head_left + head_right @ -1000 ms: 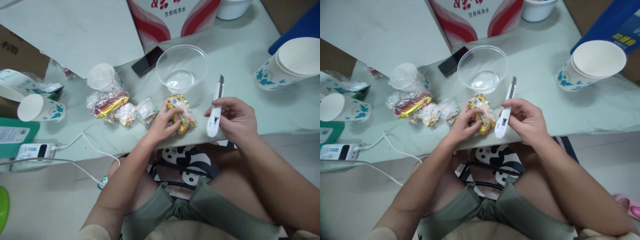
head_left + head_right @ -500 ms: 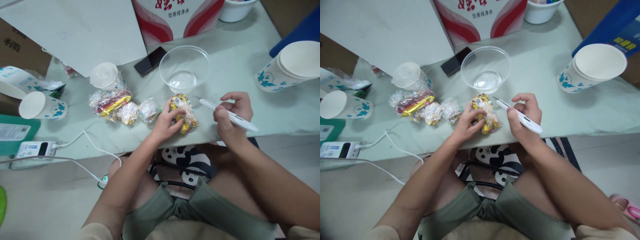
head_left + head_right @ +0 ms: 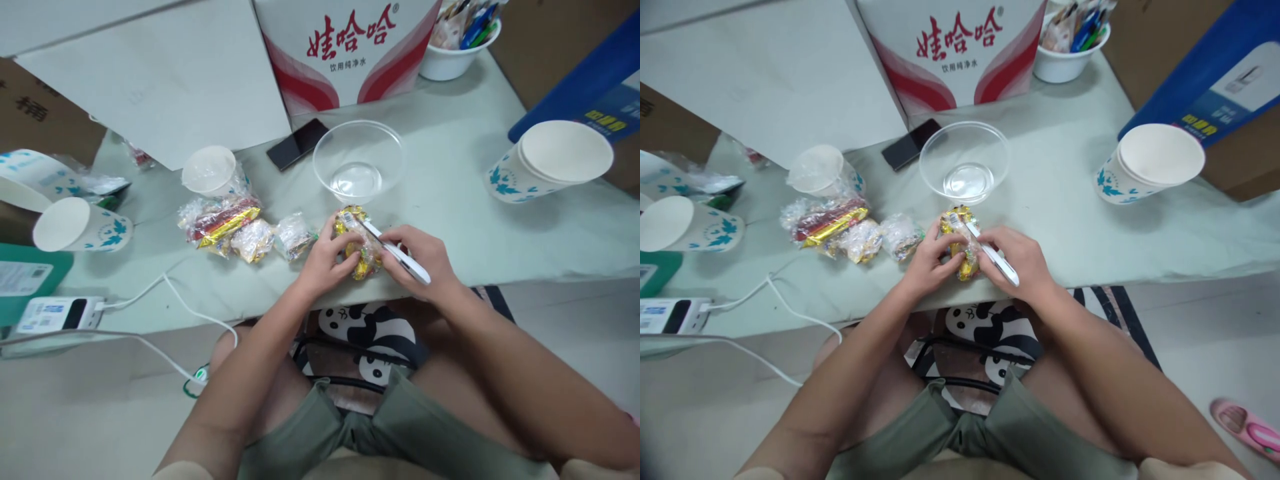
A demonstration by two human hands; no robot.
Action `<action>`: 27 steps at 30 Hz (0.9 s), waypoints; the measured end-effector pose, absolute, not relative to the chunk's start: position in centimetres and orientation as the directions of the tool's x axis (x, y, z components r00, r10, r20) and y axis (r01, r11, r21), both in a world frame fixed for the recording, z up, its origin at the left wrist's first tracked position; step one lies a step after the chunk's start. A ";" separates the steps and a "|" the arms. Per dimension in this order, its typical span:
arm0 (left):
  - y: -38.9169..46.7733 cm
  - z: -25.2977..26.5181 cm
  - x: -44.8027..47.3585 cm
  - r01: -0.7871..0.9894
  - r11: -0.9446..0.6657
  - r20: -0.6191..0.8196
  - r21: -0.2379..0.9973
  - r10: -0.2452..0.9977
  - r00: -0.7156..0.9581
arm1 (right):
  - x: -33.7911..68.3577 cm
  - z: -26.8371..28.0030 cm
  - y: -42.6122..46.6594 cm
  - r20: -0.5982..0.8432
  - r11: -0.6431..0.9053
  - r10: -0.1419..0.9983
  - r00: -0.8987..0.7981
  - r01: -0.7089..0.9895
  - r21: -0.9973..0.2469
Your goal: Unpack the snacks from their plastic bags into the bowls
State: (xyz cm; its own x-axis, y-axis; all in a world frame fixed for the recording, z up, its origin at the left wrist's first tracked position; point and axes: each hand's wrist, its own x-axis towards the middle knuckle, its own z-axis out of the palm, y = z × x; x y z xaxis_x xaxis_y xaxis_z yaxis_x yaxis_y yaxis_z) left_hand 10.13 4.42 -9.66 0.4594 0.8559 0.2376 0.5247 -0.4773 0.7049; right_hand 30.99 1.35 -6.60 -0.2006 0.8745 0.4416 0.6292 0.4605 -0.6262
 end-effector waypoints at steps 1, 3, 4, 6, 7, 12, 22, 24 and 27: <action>4.4 -9.7 10.2 0.521 -0.475 0.238 0.709 0.857 0.458 | 31.2 -6.5 1.0 0.438 0.467 0.872 -0.216 0.635 -0.615; 4.4 -9.9 10.2 0.523 -0.468 0.233 0.712 0.860 0.453 | 31.8 -6.3 0.0 0.411 0.458 0.880 -0.238 0.654 -0.602; 4.5 -9.9 10.2 0.527 -0.464 0.229 0.712 0.863 0.451 | 32.2 -6.2 -0.5 0.394 0.450 0.885 -0.246 0.664 -0.597; 4.5 -10.1 10.3 0.533 -0.461 0.228 0.709 0.866 0.445 | 33.0 -6.0 -1.8 0.365 0.442 0.892 -0.265 0.678 -0.587; 4.5 -10.2 10.3 0.533 -0.463 0.233 0.708 0.866 0.442 | 33.4 -5.9 -2.4 0.357 0.443 0.893 -0.275 0.679 -0.585; 4.4 -10.5 10.3 0.522 -0.477 0.265 0.708 0.863 0.430 | 35.9 -6.4 -3.2 0.425 0.314 0.904 -0.039 0.736 -0.600; 4.3 -11.1 10.0 0.471 -0.507 0.305 0.722 0.844 0.441 | 38.6 -11.4 5.0 0.368 0.113 0.930 0.011 0.943 -0.314; 4.3 -11.3 10.0 0.471 -0.515 0.308 0.716 0.839 0.449 | 38.8 -11.2 5.3 0.381 0.081 0.923 0.046 0.947 -0.311; 4.3 -11.3 10.0 0.478 -0.505 0.302 0.719 0.846 0.438 | 38.2 -9.6 4.4 0.477 0.042 0.866 0.151 0.928 -0.369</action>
